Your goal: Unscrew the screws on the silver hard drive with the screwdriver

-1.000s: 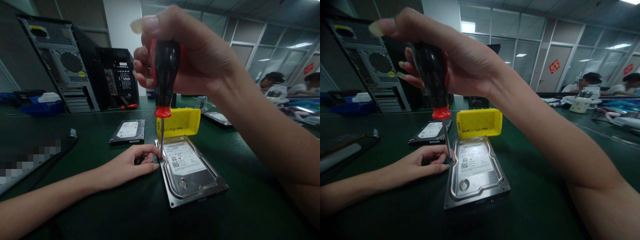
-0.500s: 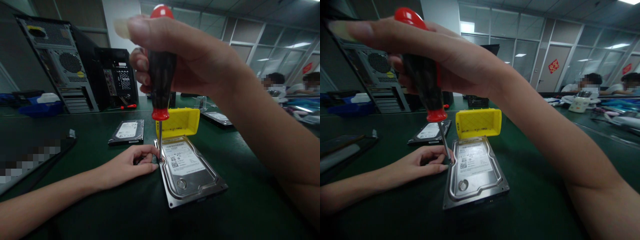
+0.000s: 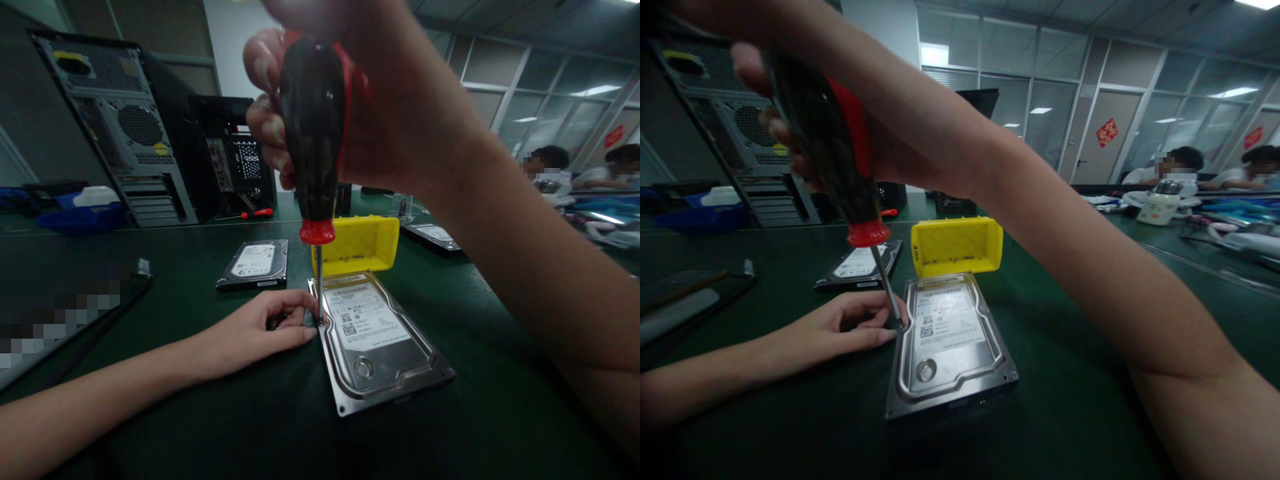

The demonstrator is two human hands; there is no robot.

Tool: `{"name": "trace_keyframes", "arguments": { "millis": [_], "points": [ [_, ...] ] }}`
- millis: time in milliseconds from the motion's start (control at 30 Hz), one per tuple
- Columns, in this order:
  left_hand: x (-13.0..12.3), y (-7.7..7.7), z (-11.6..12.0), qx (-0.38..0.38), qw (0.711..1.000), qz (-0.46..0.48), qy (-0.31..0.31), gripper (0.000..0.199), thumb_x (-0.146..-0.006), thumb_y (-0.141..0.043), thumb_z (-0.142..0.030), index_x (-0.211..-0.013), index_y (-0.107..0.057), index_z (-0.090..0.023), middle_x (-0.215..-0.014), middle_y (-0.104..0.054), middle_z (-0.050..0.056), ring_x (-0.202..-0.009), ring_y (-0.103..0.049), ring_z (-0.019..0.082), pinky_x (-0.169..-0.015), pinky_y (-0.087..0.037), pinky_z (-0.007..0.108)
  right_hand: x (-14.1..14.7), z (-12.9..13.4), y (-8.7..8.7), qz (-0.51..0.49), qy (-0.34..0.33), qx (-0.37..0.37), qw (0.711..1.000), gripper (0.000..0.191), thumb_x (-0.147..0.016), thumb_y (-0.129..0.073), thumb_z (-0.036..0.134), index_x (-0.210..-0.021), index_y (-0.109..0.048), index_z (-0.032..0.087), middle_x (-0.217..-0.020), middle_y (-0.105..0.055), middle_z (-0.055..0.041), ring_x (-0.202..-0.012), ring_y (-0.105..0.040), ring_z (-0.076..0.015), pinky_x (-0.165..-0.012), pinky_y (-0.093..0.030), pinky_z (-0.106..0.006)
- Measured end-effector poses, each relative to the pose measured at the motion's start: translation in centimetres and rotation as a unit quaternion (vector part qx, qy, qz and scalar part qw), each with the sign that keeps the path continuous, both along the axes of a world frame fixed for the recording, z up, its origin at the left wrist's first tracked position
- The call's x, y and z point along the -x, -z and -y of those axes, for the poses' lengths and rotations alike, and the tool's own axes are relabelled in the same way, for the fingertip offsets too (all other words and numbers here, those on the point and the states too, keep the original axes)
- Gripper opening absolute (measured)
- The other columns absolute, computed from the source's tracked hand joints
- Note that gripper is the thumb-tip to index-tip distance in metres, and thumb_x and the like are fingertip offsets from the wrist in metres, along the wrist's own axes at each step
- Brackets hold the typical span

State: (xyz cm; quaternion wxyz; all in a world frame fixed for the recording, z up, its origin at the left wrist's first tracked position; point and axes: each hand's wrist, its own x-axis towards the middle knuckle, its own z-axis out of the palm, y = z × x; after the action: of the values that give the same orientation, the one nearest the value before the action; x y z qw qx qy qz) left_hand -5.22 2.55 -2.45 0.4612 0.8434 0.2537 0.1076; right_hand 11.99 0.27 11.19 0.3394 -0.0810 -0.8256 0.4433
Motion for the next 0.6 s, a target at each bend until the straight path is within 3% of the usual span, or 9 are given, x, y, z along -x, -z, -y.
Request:
{"name": "trace_keyframes", "arguments": {
  "millis": [100, 200, 233, 300, 467, 600],
  "points": [
    [-0.01, -0.01, -0.02, -0.003, 1.0, 0.001, 0.002, 0.019, -0.088, -0.054, -0.034, -0.102, -0.057, -0.021, -0.065, -0.034, -0.008, -0.06, -0.034, 0.012, -0.056, -0.03, 0.022, 0.11, 0.23, 0.08, -0.055, -0.013, -0.003, 0.998, 0.059, -0.085, -0.006, 0.064, -0.089, -0.033, 0.012, -0.082, -0.038, 0.003, -0.065, -0.045, -0.002, -0.063, -0.045, -0.019],
    [-0.05, 0.01, -0.04, -0.004, 1.0, 0.007, 0.001, 0.019, -0.089, -0.054, -0.033, -0.103, -0.057, -0.021, -0.065, -0.033, -0.008, -0.06, -0.033, 0.011, -0.057, -0.03, 0.022, 0.31, 0.51, 0.23, -0.028, 0.004, -0.024, 0.999, 0.059, -0.086, -0.002, 0.062, -0.089, -0.033, 0.012, -0.08, -0.039, 0.0037, -0.064, -0.045, -0.0013, -0.063, -0.045, -0.018],
    [-0.06, 0.03, -0.04, -0.003, 1.0, 0.01, 0.002, 0.019, -0.089, -0.054, -0.033, -0.103, -0.058, -0.022, -0.065, -0.033, -0.008, -0.06, -0.033, 0.011, -0.056, -0.029, 0.022, 0.41, 0.61, 0.28, 0.025, 0.022, -0.015, 0.999, 0.061, -0.087, -0.002, 0.06, -0.09, -0.036, 0.01, -0.08, -0.042, 0.0028, -0.068, -0.047, -0.0016, -0.068, -0.046, -0.019],
    [-0.05, 0.08, -0.04, -0.001, 1.0, 0.014, 0.004, 0.018, -0.089, -0.054, -0.032, -0.103, -0.058, -0.022, -0.065, -0.033, -0.008, -0.06, -0.033, 0.011, -0.056, -0.029, 0.022, 0.62, 0.78, 0.34, -0.029, 0.04, -0.058, 0.997, 0.066, -0.084, 0.007, 0.061, -0.084, -0.035, 0.01, -0.072, -0.041, 0.0031, -0.06, -0.046, -0.0015, -0.058, -0.043, -0.015],
    [0.15, 0.23, -0.08, 0.003, 1.0, 0.018, 0.009, 0.017, -0.09, -0.054, -0.032, -0.102, -0.058, -0.022, -0.065, -0.033, -0.008, -0.06, -0.033, 0.011, -0.056, -0.029, 0.022, 0.65, 0.61, 0.06, -0.009, 0.037, -0.07, 0.997, 0.062, -0.088, 0.02, 0.034, -0.083, -0.036, 0.008, -0.068, -0.042, 0.0041, -0.059, -0.05, 0.001, -0.063, -0.044, -0.013],
    [0.13, 0.21, -0.15, 0.003, 1.0, 0.013, 0.007, 0.016, -0.09, -0.054, -0.032, -0.101, -0.057, -0.022, -0.065, -0.034, -0.008, -0.06, -0.033, 0.011, -0.057, -0.029, 0.022, 0.07, 0.22, -0.57, 0.018, 0.024, -0.093, 0.995, 0.059, -0.089, 0.018, 0.028, -0.086, -0.037, 0.006, -0.072, -0.049, 0.003, -0.064, -0.056, 0.0007, -0.066, -0.046, -0.013]
  ]
}}
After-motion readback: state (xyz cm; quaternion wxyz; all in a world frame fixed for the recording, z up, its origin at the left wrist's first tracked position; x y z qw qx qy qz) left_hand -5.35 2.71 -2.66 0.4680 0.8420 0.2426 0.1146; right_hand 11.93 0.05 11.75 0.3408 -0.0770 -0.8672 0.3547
